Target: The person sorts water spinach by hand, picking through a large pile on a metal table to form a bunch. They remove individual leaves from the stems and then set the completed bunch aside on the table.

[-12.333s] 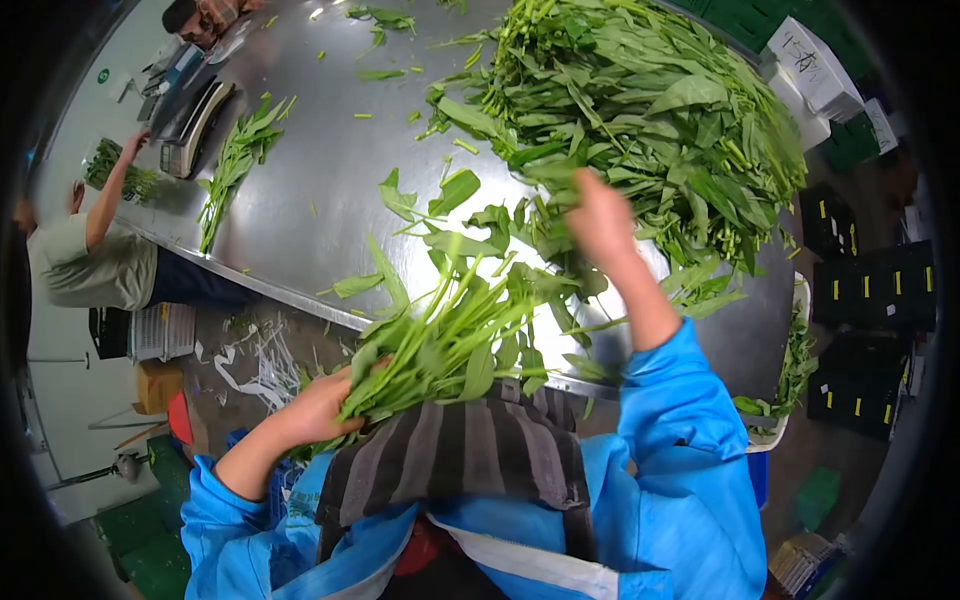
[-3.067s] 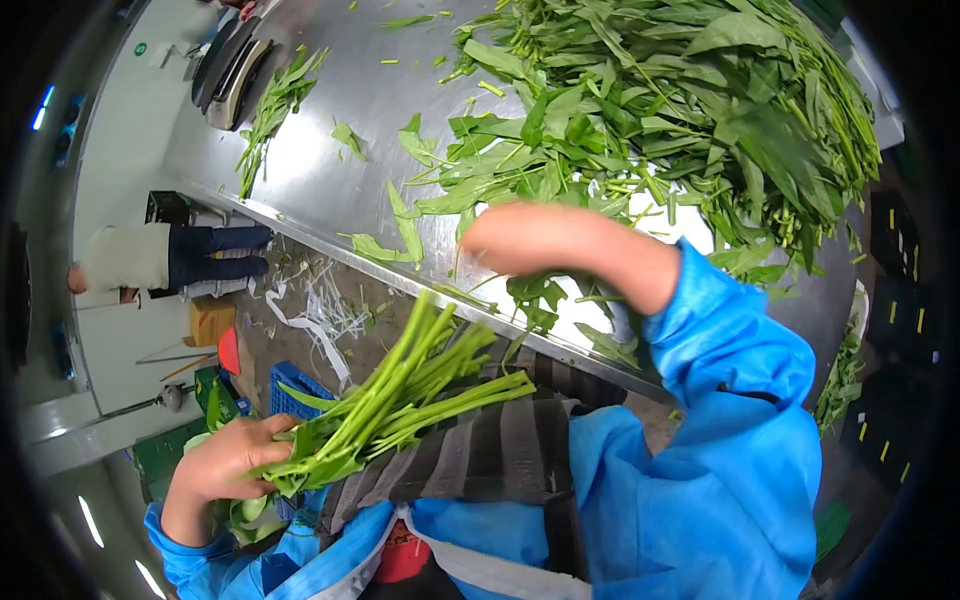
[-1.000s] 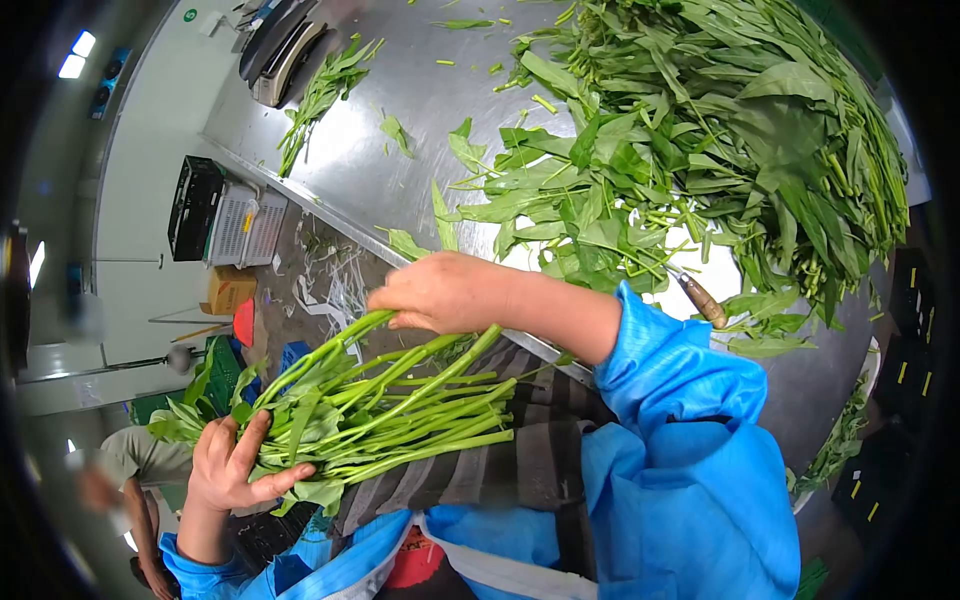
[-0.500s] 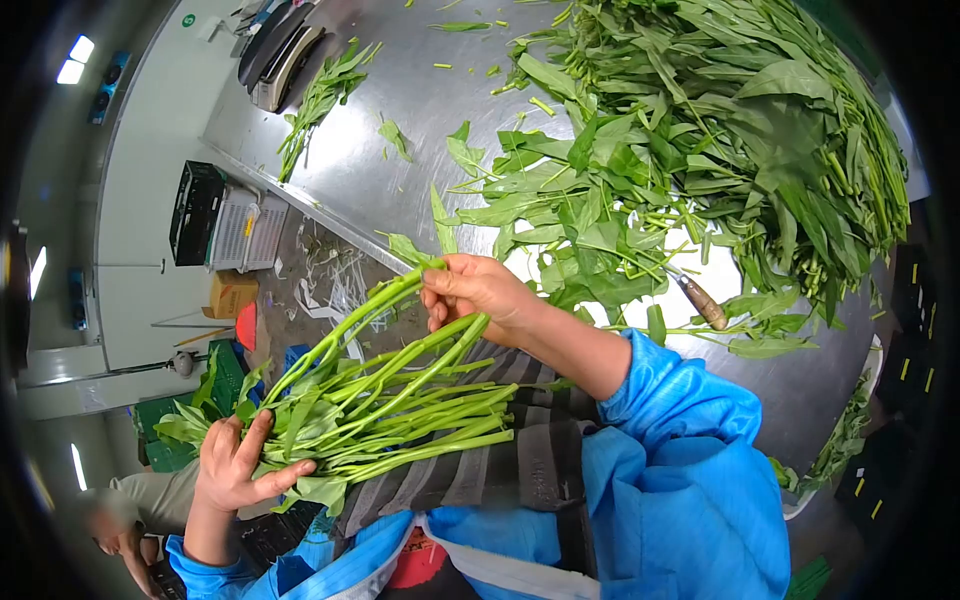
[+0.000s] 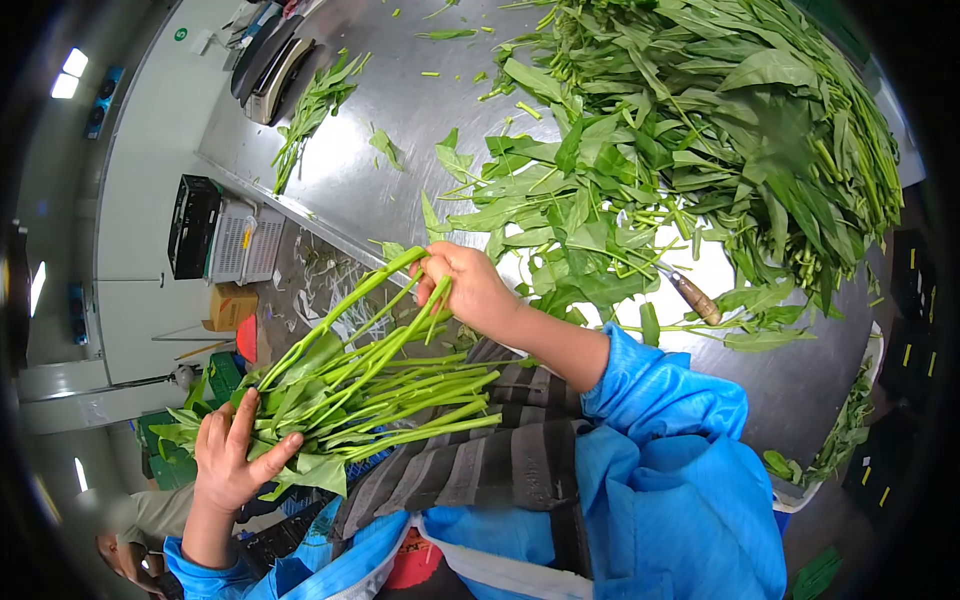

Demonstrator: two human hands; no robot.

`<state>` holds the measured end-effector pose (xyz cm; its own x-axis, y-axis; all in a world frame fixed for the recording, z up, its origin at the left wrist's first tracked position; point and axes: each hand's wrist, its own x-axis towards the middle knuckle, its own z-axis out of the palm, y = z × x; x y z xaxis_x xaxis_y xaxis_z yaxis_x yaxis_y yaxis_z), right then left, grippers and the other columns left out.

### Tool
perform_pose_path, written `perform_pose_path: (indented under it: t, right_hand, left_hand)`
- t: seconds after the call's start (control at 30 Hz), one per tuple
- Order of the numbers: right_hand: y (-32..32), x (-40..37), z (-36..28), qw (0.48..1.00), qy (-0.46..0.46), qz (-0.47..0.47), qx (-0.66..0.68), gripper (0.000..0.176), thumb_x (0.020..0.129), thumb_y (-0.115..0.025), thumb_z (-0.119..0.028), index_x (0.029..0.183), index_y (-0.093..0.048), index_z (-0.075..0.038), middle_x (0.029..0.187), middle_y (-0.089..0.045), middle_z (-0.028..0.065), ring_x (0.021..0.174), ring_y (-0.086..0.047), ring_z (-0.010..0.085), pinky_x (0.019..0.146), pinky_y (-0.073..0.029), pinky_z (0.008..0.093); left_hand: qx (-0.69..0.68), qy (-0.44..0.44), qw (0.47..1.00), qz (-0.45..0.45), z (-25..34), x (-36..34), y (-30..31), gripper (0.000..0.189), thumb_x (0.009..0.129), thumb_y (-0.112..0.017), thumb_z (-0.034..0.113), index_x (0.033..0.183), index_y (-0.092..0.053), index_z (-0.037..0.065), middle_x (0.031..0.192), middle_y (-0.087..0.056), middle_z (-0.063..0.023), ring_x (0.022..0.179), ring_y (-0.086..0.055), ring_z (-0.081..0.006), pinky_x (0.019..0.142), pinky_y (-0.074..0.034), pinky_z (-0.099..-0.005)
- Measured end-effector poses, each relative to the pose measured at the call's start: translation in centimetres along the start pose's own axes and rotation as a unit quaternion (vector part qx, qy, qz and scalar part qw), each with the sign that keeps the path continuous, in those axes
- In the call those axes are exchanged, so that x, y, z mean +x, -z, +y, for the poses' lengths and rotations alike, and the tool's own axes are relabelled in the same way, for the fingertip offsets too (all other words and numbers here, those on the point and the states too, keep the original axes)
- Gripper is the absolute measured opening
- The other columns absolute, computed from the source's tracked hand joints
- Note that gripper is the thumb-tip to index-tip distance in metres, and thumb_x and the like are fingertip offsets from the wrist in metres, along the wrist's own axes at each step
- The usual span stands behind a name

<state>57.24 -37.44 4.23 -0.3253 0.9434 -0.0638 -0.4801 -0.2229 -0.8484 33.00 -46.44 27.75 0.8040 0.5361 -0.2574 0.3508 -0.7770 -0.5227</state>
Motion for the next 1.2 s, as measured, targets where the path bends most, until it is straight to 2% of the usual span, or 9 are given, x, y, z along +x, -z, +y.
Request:
perform_pose_path:
  t: [0.07,0.23,0.3,0.43,0.53,0.77,0.9,1.1,1.2]
  right_hand:
    - [0.9,0.3,0.0,0.956,0.151,0.042,-0.246,0.019,0.086,-0.041,-0.013,0.083,-0.052,0.002,0.064,-0.057,0.0148,0.058,-0.057,0.0238,0.055,-0.044,0.036]
    - [8.5,1.9,0.1,0.909,0.067,0.139,-0.387,0.024,0.086,-0.045,-0.017,0.095,-0.056,0.002,0.08,-0.062,0.0136,0.073,-0.06,0.0258,0.068,-0.048,0.0345]
    - [9.3,0.7,-1.3,0.739,0.185,0.209,-0.614,0.03,0.087,-0.049,-0.022,0.108,-0.056,-0.002,0.109,-0.057,0.018,0.098,-0.054,0.0337,0.088,-0.042,0.0386]
    - [8.1,-0.6,-2.3,0.923,0.008,-0.141,-0.358,0.032,0.088,-0.046,-0.015,0.117,-0.052,-0.003,0.112,-0.058,0.0146,0.106,-0.053,0.0244,0.092,-0.04,0.0335]
    - [6.6,0.2,0.0,0.957,0.024,-0.17,-0.234,0.034,0.09,-0.048,-0.019,0.12,-0.051,-0.002,0.113,-0.058,0.0095,0.108,-0.052,0.0185,0.092,-0.039,0.0301]
    - [1.5,0.9,-2.0,0.924,-0.079,-0.343,-0.148,0.034,0.088,-0.055,-0.032,0.097,-0.062,0.0,0.089,-0.062,0.0056,0.084,-0.057,0.0121,0.074,-0.045,0.0262]
    - [1.6,1.1,-1.5,0.901,0.056,-0.379,-0.205,0.026,0.084,-0.061,-0.028,0.09,-0.064,-0.004,0.077,-0.06,0.0036,0.071,-0.055,0.0116,0.066,-0.044,0.0268]
    - [3.3,1.7,-3.2,0.84,0.268,-0.026,-0.472,0.011,0.077,-0.057,-0.016,0.08,-0.064,-0.007,0.078,-0.059,0.0129,0.077,-0.058,0.0318,0.07,-0.047,0.0407]
    - [8.5,2.2,-4.8,0.666,0.176,0.122,-0.714,0.021,0.074,-0.063,-0.02,0.084,-0.061,-0.002,0.082,-0.059,0.0161,0.078,-0.057,0.0321,0.072,-0.046,0.0421]
  left_hand:
    - [-0.003,0.003,1.0,-0.01,0.0,0.4,0.1,0.051,0.079,-0.057,0.021,0.123,-0.045,0.045,0.12,-0.049,-0.0165,0.078,-0.052,-0.0302,0.057,-0.045,-0.0331]
    - [0.012,0.039,0.999,0.012,-0.8,-0.6,0.2,0.052,0.077,-0.065,0.027,0.123,-0.044,0.039,0.119,-0.049,-0.0181,0.076,-0.054,-0.0319,0.055,-0.045,-0.035]
    - [0.032,0.04,0.998,0.021,-1.0,-1.1,0.2,0.052,0.078,-0.063,0.026,0.124,-0.043,0.039,0.118,-0.049,-0.0185,0.075,-0.054,-0.032,0.055,-0.046,-0.0355]
    - [-0.003,0.017,1.0,0.02,-1.4,-1.7,1.0,0.049,0.081,-0.056,0.02,0.125,-0.042,0.039,0.117,-0.049,-0.0197,0.075,-0.053,-0.032,0.056,-0.045,-0.036]
    - [0.0,0.02,1.0,0.023,-1.2,-1.6,1.3,0.049,0.082,-0.055,0.022,0.126,-0.041,0.04,0.118,-0.049,-0.0193,0.076,-0.054,-0.0324,0.058,-0.046,-0.0368]
    - [0.011,-0.011,0.999,0.033,-0.6,-1.6,1.6,0.049,0.083,-0.055,0.028,0.128,-0.039,0.043,0.118,-0.049,-0.0182,0.076,-0.054,-0.0334,0.06,-0.047,-0.0382]
    - [0.006,-0.026,1.0,-0.012,-0.4,-1.4,2.2,0.049,0.083,-0.055,0.031,0.126,-0.04,0.046,0.114,-0.051,-0.0164,0.08,-0.052,-0.0329,0.062,-0.047,-0.0386]
    - [0.019,0.021,0.998,-0.053,-0.9,-0.7,1.9,0.052,0.075,-0.061,0.022,0.122,-0.047,0.042,0.115,-0.051,-0.0153,0.081,-0.053,-0.0314,0.058,-0.047,-0.0348]
    - [0.039,0.043,0.998,-0.018,-2.0,-1.5,1.7,0.052,0.072,-0.064,0.018,0.119,-0.051,0.037,0.117,-0.051,-0.0144,0.078,-0.055,-0.0304,0.057,-0.047,-0.0343]
